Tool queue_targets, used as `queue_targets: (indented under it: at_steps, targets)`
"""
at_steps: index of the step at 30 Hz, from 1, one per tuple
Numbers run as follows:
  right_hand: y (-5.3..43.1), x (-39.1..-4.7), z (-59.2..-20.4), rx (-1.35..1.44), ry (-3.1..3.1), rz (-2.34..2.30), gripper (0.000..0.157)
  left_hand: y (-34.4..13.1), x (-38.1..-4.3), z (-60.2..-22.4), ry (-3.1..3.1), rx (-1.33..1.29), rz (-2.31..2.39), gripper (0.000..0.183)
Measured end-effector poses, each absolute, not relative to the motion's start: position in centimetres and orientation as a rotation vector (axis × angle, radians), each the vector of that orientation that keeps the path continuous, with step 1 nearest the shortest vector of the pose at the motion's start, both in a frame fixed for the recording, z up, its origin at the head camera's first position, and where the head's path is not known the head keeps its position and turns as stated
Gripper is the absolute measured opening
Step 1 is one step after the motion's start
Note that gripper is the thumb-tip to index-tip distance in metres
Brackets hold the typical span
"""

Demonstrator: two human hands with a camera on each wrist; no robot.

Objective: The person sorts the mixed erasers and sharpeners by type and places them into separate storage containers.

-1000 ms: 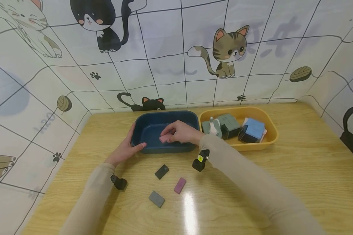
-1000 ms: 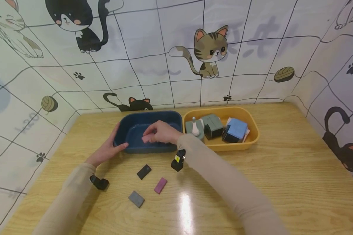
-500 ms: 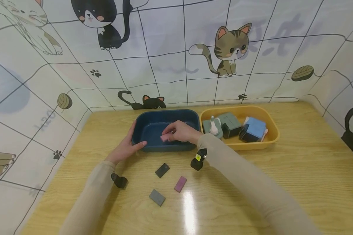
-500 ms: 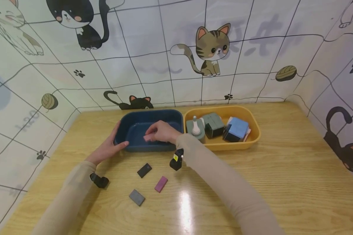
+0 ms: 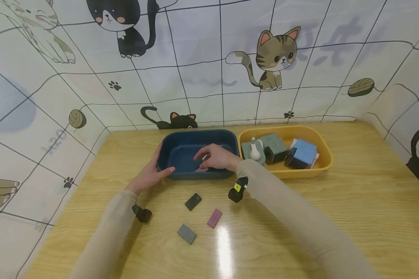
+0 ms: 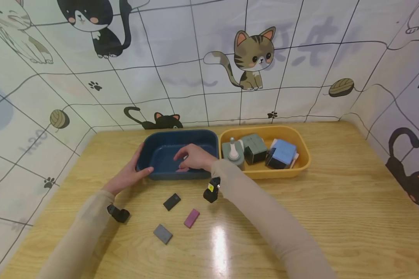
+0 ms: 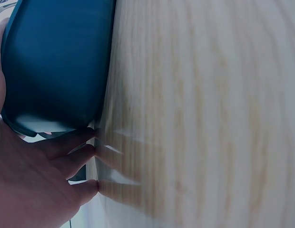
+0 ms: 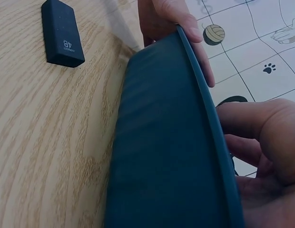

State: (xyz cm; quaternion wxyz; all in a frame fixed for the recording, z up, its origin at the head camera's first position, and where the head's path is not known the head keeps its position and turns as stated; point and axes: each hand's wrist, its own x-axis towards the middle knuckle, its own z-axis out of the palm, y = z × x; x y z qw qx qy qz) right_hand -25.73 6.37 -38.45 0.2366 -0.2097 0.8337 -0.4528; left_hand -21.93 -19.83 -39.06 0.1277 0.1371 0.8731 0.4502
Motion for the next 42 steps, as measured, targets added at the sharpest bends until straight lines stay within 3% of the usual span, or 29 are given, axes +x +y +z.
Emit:
queue_targets:
  at_steps: [35,42]
  targets:
    - [8.5,-23.1,-36.1,-0.814,2.248,-1.236,0.028,-19.5,-21.5,-38.9,2.544,0.395,1.311,0.092]
    - [8.8,-22.1,-35.5,-0.868,2.256,-1.193,0.027,-20.3,-22.6,-40.8,2.549,0.405,1.330,0.096]
